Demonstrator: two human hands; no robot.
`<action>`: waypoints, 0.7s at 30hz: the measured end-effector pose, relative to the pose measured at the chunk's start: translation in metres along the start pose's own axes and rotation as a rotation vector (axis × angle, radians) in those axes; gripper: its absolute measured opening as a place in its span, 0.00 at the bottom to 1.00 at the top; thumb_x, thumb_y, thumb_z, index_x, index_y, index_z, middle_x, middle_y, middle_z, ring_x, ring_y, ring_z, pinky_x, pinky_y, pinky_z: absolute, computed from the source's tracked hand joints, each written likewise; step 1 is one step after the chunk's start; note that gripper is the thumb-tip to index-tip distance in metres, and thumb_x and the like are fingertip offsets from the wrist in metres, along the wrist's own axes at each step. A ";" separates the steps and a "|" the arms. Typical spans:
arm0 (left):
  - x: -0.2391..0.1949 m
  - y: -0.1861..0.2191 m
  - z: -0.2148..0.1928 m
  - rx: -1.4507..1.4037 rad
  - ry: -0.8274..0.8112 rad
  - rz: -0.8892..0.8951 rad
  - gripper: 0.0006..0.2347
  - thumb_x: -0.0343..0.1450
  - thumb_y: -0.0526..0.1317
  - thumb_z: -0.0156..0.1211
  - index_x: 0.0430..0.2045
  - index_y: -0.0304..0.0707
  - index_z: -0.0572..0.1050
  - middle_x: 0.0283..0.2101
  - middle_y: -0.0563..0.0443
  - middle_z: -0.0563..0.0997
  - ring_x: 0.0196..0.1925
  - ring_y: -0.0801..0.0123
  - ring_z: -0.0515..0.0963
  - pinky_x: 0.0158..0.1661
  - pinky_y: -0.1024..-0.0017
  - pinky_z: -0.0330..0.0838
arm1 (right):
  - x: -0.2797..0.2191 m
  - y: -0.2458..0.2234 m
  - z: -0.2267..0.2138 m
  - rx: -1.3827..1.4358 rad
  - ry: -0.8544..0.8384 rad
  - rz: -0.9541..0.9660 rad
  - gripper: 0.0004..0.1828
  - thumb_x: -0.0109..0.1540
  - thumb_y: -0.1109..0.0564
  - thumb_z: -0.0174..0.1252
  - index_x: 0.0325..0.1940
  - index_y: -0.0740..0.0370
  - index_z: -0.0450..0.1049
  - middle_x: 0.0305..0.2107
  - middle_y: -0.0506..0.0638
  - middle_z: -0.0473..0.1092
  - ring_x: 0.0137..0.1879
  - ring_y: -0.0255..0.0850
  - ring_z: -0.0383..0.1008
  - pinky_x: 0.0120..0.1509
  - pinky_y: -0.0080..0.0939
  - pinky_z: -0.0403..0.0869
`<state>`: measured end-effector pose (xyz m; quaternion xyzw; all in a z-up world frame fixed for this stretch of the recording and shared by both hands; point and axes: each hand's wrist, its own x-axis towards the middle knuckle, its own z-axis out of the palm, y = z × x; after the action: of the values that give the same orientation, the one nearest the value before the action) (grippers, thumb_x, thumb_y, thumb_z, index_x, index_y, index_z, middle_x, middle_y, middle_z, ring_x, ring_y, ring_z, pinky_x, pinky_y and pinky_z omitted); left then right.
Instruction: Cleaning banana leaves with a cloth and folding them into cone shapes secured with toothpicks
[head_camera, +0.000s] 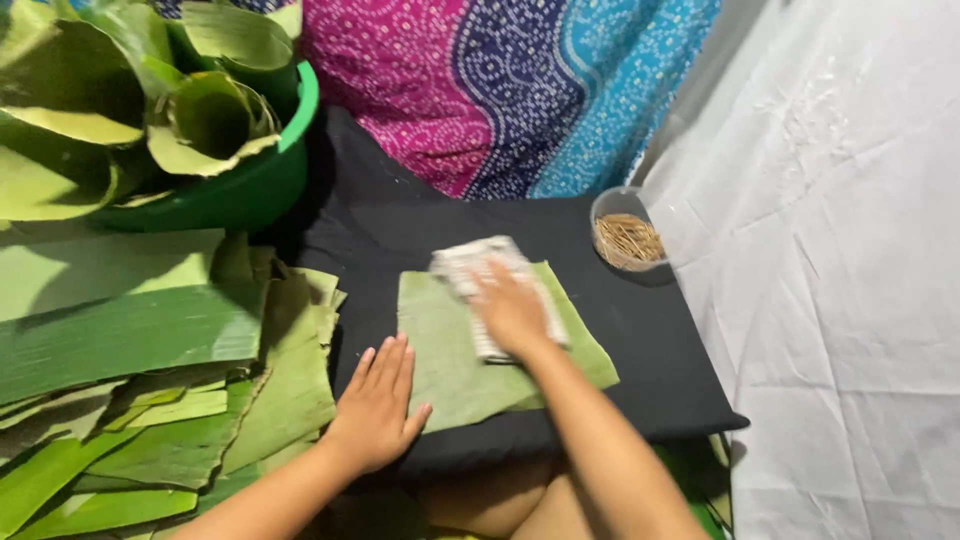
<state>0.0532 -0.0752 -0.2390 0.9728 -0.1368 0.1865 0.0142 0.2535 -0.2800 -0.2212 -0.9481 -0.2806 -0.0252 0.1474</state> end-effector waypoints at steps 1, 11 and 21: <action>0.002 -0.001 -0.001 0.007 0.007 -0.003 0.35 0.74 0.57 0.41 0.67 0.19 0.55 0.74 0.26 0.54 0.78 0.45 0.51 0.73 0.53 0.39 | -0.006 0.018 -0.010 -0.001 0.007 -0.007 0.31 0.67 0.40 0.40 0.76 0.39 0.59 0.76 0.47 0.50 0.79 0.44 0.50 0.75 0.57 0.52; 0.001 -0.003 -0.020 -0.042 -0.095 -0.002 0.38 0.68 0.65 0.52 0.65 0.31 0.63 0.72 0.32 0.60 0.76 0.45 0.55 0.69 0.49 0.47 | -0.119 0.118 -0.107 -0.037 0.262 0.310 0.21 0.66 0.57 0.47 0.62 0.62 0.73 0.59 0.56 0.72 0.59 0.58 0.72 0.63 0.54 0.69; 0.008 -0.005 -0.041 0.007 -0.064 0.236 0.17 0.67 0.41 0.61 0.50 0.40 0.78 0.52 0.38 0.81 0.55 0.51 0.82 0.45 0.64 0.81 | -0.170 0.099 -0.066 0.063 0.179 0.069 0.24 0.63 0.58 0.51 0.58 0.32 0.78 0.54 0.40 0.71 0.61 0.45 0.73 0.68 0.49 0.69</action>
<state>0.0469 -0.0692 -0.1983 0.9554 -0.2502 0.1560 -0.0157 0.1663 -0.4682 -0.2065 -0.9460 -0.2341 -0.0958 0.2026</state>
